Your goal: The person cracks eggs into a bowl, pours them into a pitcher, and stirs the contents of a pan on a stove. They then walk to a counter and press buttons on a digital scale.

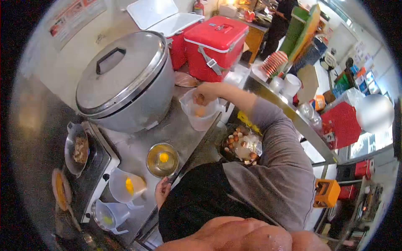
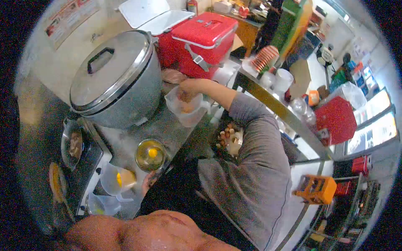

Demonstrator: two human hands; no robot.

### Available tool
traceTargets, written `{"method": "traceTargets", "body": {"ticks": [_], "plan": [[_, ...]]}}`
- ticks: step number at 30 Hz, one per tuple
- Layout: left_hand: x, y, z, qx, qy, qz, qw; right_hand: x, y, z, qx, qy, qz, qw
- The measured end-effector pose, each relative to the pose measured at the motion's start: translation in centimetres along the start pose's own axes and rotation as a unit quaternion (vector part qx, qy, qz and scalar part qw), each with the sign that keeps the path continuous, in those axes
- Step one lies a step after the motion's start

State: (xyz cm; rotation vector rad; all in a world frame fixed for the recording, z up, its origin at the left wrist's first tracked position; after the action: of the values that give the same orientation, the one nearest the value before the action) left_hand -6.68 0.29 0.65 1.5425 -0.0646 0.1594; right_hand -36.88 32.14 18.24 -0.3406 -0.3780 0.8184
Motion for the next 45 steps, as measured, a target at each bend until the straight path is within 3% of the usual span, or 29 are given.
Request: {"method": "traceTargets", "body": {"ticks": [2,4,5,6,7,8,10,11,13,15,18,20,22,23,25,27,29,31,33,36,37,38,40,42,45], "plan": [[-0.1,-1.2,0.3,0.019,-0.004,0.013,1.000,0.5,0.7,0.3,0.116,0.037,-0.062,0.991],[0.0,0.3,-0.1,-0.036,-0.024,-0.003,0.999,1.4,-0.2,1.3,-0.062,0.094,0.021,0.993],[0.2,0.9,-0.1,-0.062,-0.021,0.004,0.998,2.1,-0.4,1.3,-0.004,0.091,-0.027,0.995],[0.5,1.4,-0.2,-0.083,-0.016,0.012,0.996,2.1,-0.7,1.3,0.113,0.149,0.016,0.982],[0.5,1.8,-0.1,-0.140,-0.022,0.027,0.990,2.4,1.8,0.6,0.085,0.154,-0.055,0.983],[0.5,3.0,-0.1,-0.193,-0.036,0.043,0.980,3.6,0.3,1.5,-0.073,0.181,-0.072,0.978],[1.3,4.1,-0.1,-0.154,-0.017,0.096,0.983,4.2,2.7,0.7,-0.058,0.217,-0.045,0.973],[1.3,4.2,0.2,-0.163,-0.011,0.067,0.984,4.7,3.3,0.8,-0.144,0.247,-0.044,0.957],[1.4,4.6,0.4,-0.187,-0.012,0.002,0.982,6.0,2.0,0.9,-0.323,0.287,-0.060,0.900],[2.0,4.6,0.7,-0.170,-0.008,0.028,0.985,7.3,-0.8,0.4,-0.498,0.301,-0.087,0.809],[3.1,5.4,0.8,-0.134,0.007,0.025,0.991,6.6,-5.5,-3.2,-0.604,0.252,-0.014,0.756],[3.5,5.7,0.6,-0.119,0.011,0.011,0.993,4.8,-5.7,-9.0,-0.602,0.246,-0.046,0.759],[3.8,6.0,0.4,-0.115,0.006,0.002,0.993,1.3,-7.2,-14.2,-0.545,0.168,0.021,0.821],[3.8,6.2,0.2,-0.129,0.000,-0.001,0.992,-0.3,-5.7,-18.0,-0.598,0.160,-0.033,0.785],[3.8,6.8,0.2,-0.159,-0.011,-0.006,0.987,-2.8,-2.2,-23.1,-0.540,0.166,-0.098,0.819],[4.0,6.1,0.6,-0.179,-0.014,-0.002,0.984,-4.6,-0.5,-23.3,-0.301,0.193,-0.110,0.927],[4.4,5.5,1.1,-0.189,-0.011,0.003,0.982,-3.7,-1.2,-21.8,-0.299,0.299,-0.058,0.904],[4.7,5.6,1.4,-0.187,-0.005,0.008,0.982,-3.0,-1.5,-22.3,-0.202,0.353,-0.018,0.914],[5.1,5.4,1.3,-0.190,-0.006,0.010,0.982,-2.8,-2.6,-24.1,-0.002,0.347,0.012,0.938],[4.7,5.5,1.3,-0.200,-0.014,0.010,0.980,-4.3,-1.3,-24.8,-0.226,0.280,0.015,0.933],[4.6,5.6,1.3,-0.204,-0.019,0.014,0.979,-4.7,-1.3,-24.8,-0.336,0.270,0.028,0.902],[4.3,6.2,1.4,-0.194,-0.011,0.002,0.981,-5.1,-1.4,-24.7,-0.494,0.274,0.058,0.823],[3.1,7.5,1.4,-0.174,0.003,-0.023,0.984,-5.5,-3.4,-23.1,-0.570,0.281,0.077,0.768],[1.5,8.5,1.4,-0.167,0.017,-0.044,0.985,-4.8,-8.4,-18.3,-0.425,0.306,0.063,0.850],[-0.3,11.7,1.1,-0.180,0.015,-0.080,0.980,-4.2,-9.0,-16.6,-0.335,0.367,0.054,0.866]]}}
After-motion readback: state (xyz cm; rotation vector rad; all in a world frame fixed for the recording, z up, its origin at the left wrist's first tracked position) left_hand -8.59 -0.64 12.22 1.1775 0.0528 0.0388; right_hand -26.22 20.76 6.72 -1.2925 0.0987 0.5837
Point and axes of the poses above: each hand's wrist, its own x-axis away from the middle knuckle, its own z-axis out of the back of the hand, y = z × x, the point moved 10 cm from there along -x, towards the middle knuckle, and after that the axes turned 6 degrees about -x, right-handed, at the moved point
